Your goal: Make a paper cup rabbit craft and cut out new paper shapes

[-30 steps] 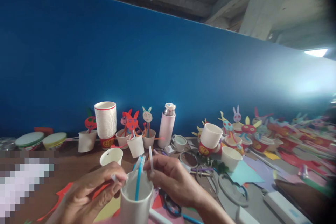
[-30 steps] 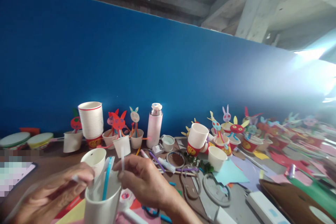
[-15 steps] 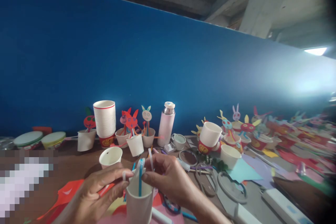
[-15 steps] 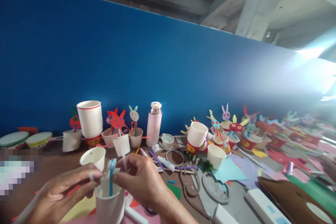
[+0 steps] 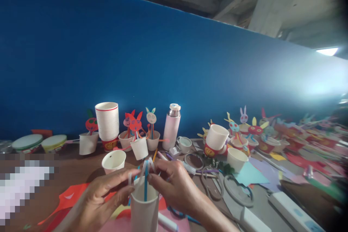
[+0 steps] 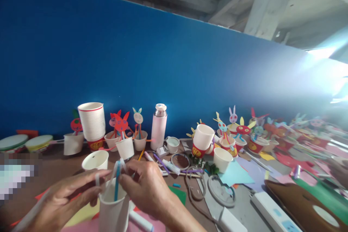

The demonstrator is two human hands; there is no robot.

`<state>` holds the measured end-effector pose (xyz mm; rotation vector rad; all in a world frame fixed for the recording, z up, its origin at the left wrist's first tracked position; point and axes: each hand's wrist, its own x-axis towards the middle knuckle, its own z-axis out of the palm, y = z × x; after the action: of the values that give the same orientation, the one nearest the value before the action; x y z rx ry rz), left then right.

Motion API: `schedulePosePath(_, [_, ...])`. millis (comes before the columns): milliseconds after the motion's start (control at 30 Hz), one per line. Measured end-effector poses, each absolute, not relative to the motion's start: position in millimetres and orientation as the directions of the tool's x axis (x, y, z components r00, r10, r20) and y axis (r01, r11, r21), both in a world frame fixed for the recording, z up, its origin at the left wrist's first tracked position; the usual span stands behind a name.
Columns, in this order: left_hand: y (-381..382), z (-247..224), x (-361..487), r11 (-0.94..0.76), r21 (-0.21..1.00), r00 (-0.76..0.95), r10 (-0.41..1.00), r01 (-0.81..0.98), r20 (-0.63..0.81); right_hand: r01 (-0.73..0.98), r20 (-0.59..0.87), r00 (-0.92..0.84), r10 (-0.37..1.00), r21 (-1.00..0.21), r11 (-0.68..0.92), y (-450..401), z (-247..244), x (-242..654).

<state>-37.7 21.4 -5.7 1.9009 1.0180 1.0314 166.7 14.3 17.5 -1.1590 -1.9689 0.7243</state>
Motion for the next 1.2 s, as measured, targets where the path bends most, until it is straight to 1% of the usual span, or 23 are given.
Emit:
schedulePosePath(167, [21.0,-8.7,-30.9,-0.46,0.833,0.309,0.876,0.308,0.37,0.533,0.339,-0.334,0.88,-0.701,0.473,12.1,19.5,164.2])
schedulePosePath(233, [21.2,-10.2,-29.3,-0.463,0.829,0.315,0.874,0.314,0.37,0.565,0.358,-0.327,0.875,-0.668,0.484,10.9,19.1,162.3])
schedulePosePath(400, [17.9,-8.3,-27.8,-0.415,0.852,0.392,0.876,0.319,0.28,0.61,0.432,-0.314,0.845,-0.59,0.528,9.2,13.3,156.9])
schedulePosePath(567, [16.2,-8.3,-26.8,-0.319,0.897,0.408,0.896,0.308,0.179,0.622,0.468,-0.308,0.828,-0.56,0.547,8.1,10.1,154.3])
schedulePosePath(733, [18.8,-13.4,-24.6,-0.29,0.913,0.379,0.91,0.287,0.169,0.632,0.481,-0.309,0.821,-0.541,0.555,8.0,8.2,151.8])
schedulePosePath(833, [17.8,-11.6,-22.1,-0.318,0.897,0.354,0.913,0.306,0.202,0.651,0.485,-0.309,0.818,-0.519,0.554,9.1,7.6,150.0])
schedulePosePath(1000, [15.7,-4.6,-20.8,-0.45,0.818,0.304,0.885,0.36,0.353,0.677,0.469,-0.302,0.83,-0.508,0.533,8.9,7.0,147.8])
schedulePosePath(1100, [16.7,-3.9,-22.6,-0.477,0.785,0.288,0.876,0.396,0.387,0.682,0.47,-0.306,0.828,-0.498,0.535,8.0,7.2,147.6])
schedulePosePath(1200, [17.0,-3.6,-22.2,-0.472,0.78,0.269,0.88,0.41,0.391,0.67,0.474,-0.315,0.822,-0.503,0.546,8.0,8.1,148.2])
